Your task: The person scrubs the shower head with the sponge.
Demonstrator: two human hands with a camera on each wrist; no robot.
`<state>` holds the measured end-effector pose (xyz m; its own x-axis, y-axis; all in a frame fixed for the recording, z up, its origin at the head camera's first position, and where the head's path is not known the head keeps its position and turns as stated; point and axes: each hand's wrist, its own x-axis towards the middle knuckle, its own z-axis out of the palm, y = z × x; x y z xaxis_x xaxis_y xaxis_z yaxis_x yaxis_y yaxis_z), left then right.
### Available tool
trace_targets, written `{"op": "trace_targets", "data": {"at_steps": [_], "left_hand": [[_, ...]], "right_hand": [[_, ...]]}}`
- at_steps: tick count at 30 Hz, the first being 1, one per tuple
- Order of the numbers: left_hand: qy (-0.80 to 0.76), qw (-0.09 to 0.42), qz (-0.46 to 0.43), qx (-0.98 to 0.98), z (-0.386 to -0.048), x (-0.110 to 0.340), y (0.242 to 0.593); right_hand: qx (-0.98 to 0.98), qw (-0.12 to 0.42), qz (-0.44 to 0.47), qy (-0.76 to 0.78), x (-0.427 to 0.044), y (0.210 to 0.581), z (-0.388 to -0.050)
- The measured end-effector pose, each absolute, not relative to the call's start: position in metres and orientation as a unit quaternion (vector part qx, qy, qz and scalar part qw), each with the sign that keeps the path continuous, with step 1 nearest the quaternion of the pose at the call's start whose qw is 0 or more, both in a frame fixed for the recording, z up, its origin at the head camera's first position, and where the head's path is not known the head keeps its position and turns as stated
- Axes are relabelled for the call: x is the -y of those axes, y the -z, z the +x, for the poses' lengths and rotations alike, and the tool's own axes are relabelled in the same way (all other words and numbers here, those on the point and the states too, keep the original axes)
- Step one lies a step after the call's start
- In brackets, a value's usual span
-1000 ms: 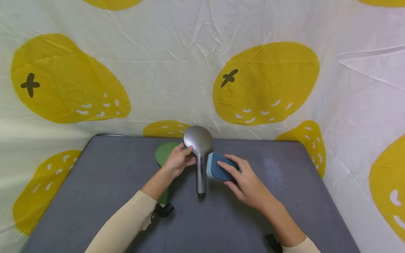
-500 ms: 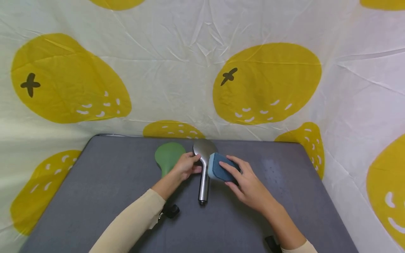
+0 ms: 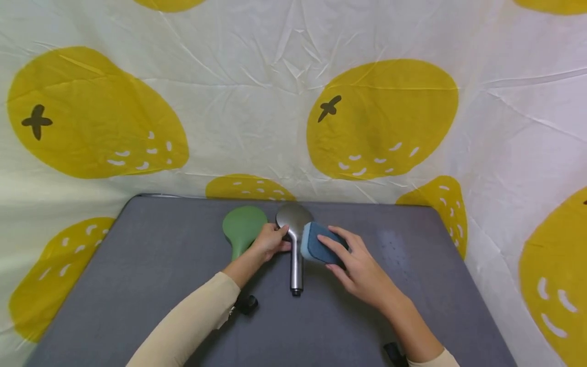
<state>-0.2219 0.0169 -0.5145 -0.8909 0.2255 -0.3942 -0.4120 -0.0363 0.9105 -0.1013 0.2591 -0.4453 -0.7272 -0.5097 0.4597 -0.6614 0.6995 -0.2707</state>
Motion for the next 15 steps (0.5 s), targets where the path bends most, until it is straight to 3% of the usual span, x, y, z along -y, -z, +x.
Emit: {"op": "trace_targets", "data": {"at_steps": [15], "left_hand": [[-0.64,0.244,-0.047,-0.727,-0.2232,-0.0089,0.5153]], "right_hand": [[0.902,0.168,0.332,-0.218,-0.2577,0.4463,-0.1009]]}}
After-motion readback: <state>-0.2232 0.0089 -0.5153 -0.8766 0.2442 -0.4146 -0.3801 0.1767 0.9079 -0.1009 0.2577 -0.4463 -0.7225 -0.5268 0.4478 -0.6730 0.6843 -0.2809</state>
